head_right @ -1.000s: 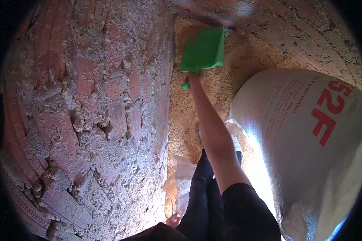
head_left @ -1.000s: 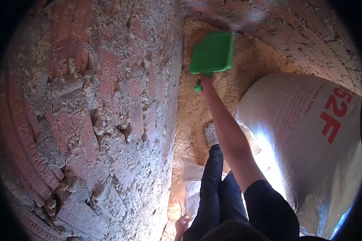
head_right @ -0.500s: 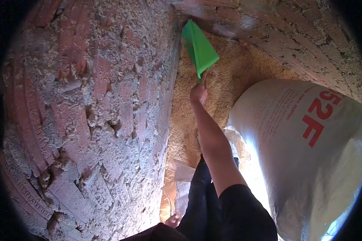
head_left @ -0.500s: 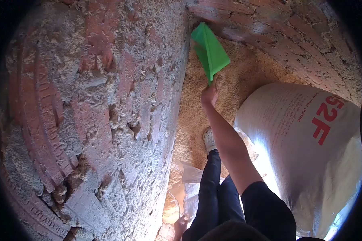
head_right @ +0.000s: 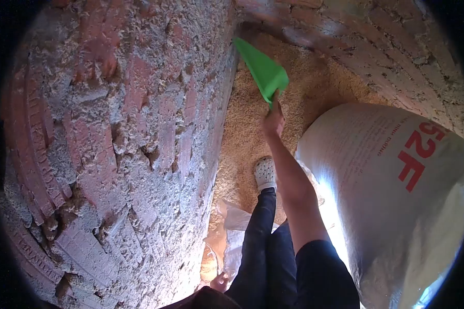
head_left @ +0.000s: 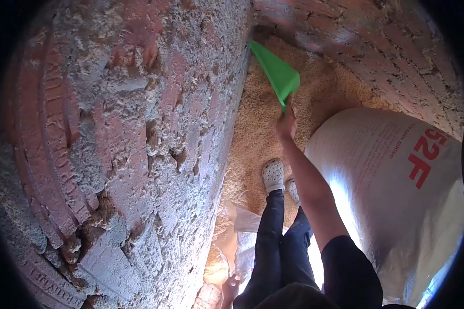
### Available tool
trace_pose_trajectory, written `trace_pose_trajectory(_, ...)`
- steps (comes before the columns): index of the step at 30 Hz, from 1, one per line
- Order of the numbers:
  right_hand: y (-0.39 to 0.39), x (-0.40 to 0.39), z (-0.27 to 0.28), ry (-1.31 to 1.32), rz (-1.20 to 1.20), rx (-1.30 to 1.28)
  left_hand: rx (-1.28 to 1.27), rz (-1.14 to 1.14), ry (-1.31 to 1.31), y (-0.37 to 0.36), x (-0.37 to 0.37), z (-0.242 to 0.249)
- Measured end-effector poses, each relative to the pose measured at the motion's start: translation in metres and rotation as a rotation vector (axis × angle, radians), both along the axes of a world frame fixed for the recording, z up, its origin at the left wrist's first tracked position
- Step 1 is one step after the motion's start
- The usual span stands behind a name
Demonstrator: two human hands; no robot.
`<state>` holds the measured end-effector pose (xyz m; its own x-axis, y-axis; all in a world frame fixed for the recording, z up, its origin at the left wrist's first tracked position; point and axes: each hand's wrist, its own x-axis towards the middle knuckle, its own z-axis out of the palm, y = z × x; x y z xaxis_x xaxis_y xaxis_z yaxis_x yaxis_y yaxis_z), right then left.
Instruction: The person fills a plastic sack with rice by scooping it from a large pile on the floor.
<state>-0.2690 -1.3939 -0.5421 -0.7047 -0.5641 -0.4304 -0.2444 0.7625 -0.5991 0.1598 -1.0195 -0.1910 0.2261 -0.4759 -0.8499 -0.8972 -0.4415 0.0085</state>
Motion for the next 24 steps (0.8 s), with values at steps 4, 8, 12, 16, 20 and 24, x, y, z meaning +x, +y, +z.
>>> trace_pose_trajectory(4, -0.015, -0.019, 0.013, 0.041, -0.159, -0.135, 0.049, -0.044, -0.011, -0.014, -0.011, 0.011)
trace_pose_trajectory(8, -0.039, -0.033, -0.004, 0.009, -0.120, 0.025, 0.020, -0.044, -0.016, -0.009, -0.008, 0.001)
trace_pose_trajectory(12, 0.005, -0.025, -0.031, -0.025, 0.122, -0.043, 0.040, -0.030, -0.005, -0.003, -0.002, -0.003)
trace_pose_trajectory(16, 0.023, -0.035, -0.030, 0.114, -0.089, -0.138, -0.057, -0.108, 0.059, -0.005, -0.005, -0.002)
trace_pose_trajectory(20, -0.006, -0.032, -0.048, -0.027, -0.473, 0.146, -0.043, -0.099, 0.051, -0.010, -0.005, -0.003)
trace_pose_trajectory(24, -0.034, 0.033, -0.131, -0.139, -0.522, 0.055, 0.024, -0.063, 0.044, -0.007, 0.000, -0.011)
